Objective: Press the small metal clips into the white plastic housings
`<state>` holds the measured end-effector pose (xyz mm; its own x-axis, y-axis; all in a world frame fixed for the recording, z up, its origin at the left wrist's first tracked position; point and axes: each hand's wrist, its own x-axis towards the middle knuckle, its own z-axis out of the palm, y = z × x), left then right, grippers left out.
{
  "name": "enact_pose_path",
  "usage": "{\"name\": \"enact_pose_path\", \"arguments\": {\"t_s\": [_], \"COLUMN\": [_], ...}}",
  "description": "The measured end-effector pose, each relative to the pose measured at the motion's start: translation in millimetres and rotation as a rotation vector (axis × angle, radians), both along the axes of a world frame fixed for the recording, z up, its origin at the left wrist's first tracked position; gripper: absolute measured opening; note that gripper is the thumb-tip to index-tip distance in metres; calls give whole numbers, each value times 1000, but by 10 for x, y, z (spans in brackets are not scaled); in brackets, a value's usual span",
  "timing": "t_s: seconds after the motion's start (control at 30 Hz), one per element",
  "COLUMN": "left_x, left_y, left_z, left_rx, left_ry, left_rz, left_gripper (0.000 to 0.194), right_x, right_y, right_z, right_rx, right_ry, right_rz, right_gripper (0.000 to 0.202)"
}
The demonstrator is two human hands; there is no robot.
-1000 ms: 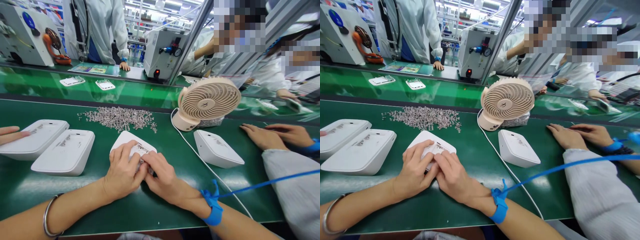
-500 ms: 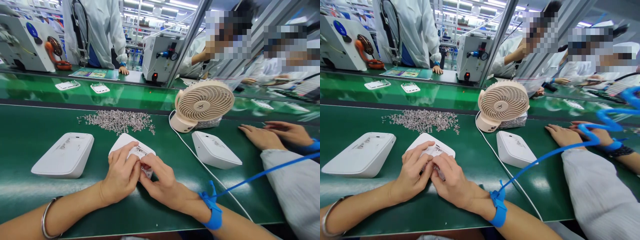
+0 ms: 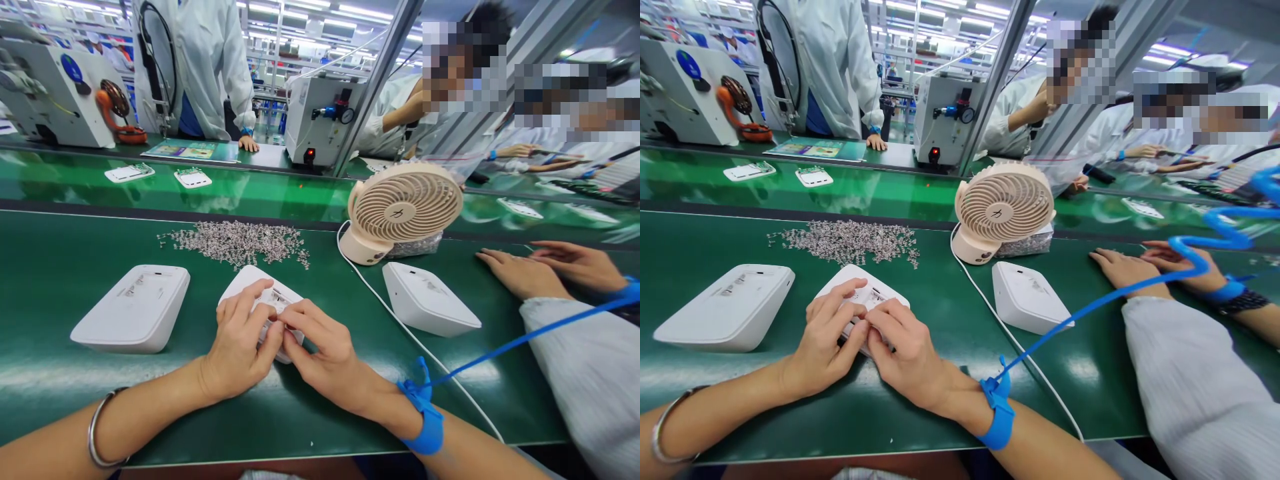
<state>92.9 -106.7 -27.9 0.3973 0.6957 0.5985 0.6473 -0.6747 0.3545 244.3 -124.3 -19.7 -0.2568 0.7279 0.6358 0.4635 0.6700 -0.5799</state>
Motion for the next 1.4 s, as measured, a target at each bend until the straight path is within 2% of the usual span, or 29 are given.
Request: {"name": "enact_pose_path", "arguments": {"t_s": [0.27,0.5,0.63,0.8,0.9,0.97,1.13,1.27,1.4], "left_x": [6,5,1,5,14,26,69,102,124], "left_y": [7,13,4,-4,-5,-9,-64,-156,-214], "left_z": [4,-7,14,52,33,-3,-82,-72,-55], "left_rx": [9,9,-36,-73,-37,37,243,309,346], "left_ry": [-13,-19,-36,-67,-59,1,339,491,552], "left_rz": [2,-12,-19,-36,-22,19,107,178,232], "left_gripper": [14,18,20,23,25,26,48,62,59], "right_x": [-6,13,26,23,30,50,137,170,153], "right_y": [5,33,43,35,38,63,196,249,240], "right_z": [6,-20,-8,7,11,9,-48,-95,-103], "right_rx": [-57,111,166,194,138,64,-103,-210,-169], "right_ry": [59,-102,-138,-155,-137,-118,-37,-66,-136], "right_rz": [48,-81,-74,-54,-49,-105,-285,-274,-241], "right_gripper": [26,19,17,14,15,13,10,10,13]}}
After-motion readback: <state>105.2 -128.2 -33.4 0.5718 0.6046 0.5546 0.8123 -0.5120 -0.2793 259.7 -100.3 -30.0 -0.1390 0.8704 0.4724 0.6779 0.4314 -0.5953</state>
